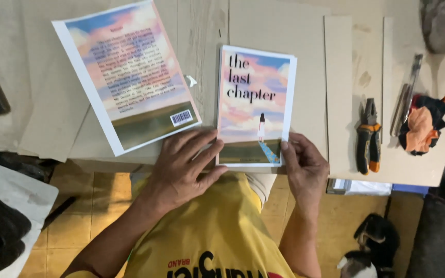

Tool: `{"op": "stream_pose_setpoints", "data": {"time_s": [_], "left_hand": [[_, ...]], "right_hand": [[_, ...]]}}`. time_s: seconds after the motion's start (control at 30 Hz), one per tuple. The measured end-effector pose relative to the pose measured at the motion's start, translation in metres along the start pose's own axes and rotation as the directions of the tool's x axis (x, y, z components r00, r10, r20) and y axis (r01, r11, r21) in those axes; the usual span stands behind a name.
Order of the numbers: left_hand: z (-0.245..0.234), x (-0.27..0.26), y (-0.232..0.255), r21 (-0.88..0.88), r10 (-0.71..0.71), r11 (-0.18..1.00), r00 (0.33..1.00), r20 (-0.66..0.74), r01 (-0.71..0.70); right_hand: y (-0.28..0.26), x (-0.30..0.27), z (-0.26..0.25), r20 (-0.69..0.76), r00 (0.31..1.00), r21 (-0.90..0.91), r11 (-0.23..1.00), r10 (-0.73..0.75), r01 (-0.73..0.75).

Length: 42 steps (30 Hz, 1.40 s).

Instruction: The person uses a utility knife to trim a printed book cover and a piece of cardboard on a workbench. They repeatedly align the cover with the cardboard, cut along the edges, and inspect the fit between pieces.

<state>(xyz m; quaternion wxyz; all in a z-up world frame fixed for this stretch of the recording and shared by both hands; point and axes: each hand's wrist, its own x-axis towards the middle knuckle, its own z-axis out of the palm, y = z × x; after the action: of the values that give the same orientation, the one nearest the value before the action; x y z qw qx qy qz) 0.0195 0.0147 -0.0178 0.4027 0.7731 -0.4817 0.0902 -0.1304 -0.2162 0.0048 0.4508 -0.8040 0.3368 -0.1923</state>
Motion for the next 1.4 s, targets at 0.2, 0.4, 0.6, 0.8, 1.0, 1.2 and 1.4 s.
{"op": "stream_pose_setpoints", "data": {"time_s": [0.2,0.4,0.6,0.8,1.0,1.2,1.4], "left_hand": [[0.003,-0.004,0.003,-0.019,-0.043,0.999,0.998,-0.040,0.042],[0.000,-0.005,0.004,-0.096,-0.080,0.992,0.997,-0.007,0.079],[0.009,0.000,0.003,-0.107,-0.215,0.971,0.977,-0.003,0.214],[0.008,0.026,0.011,-0.013,-0.282,0.959,0.956,-0.079,0.282],[0.003,0.029,0.011,-0.045,-0.319,0.948,0.946,-0.067,0.316],[0.005,0.021,0.007,-0.046,-0.324,0.945,0.946,-0.008,0.323],[0.001,0.016,0.004,-0.046,-0.271,0.960,0.959,0.081,0.275]], "right_hand": [[0.002,0.000,-0.001,-0.005,0.998,-0.069,0.996,-0.059,0.058],[-0.002,0.002,0.003,-0.019,0.999,-0.046,0.998,-0.036,0.035],[-0.002,0.001,0.002,-0.018,1.000,-0.011,1.000,-0.023,0.023],[0.002,0.002,0.002,-0.017,0.999,0.003,0.999,-0.040,0.040],[0.002,0.001,0.002,-0.010,0.999,0.016,0.999,-0.036,0.036],[0.005,0.001,0.003,-0.015,0.998,0.017,0.998,-0.055,0.055],[0.004,0.001,0.002,-0.015,0.998,-0.008,0.998,-0.067,0.067]]}}
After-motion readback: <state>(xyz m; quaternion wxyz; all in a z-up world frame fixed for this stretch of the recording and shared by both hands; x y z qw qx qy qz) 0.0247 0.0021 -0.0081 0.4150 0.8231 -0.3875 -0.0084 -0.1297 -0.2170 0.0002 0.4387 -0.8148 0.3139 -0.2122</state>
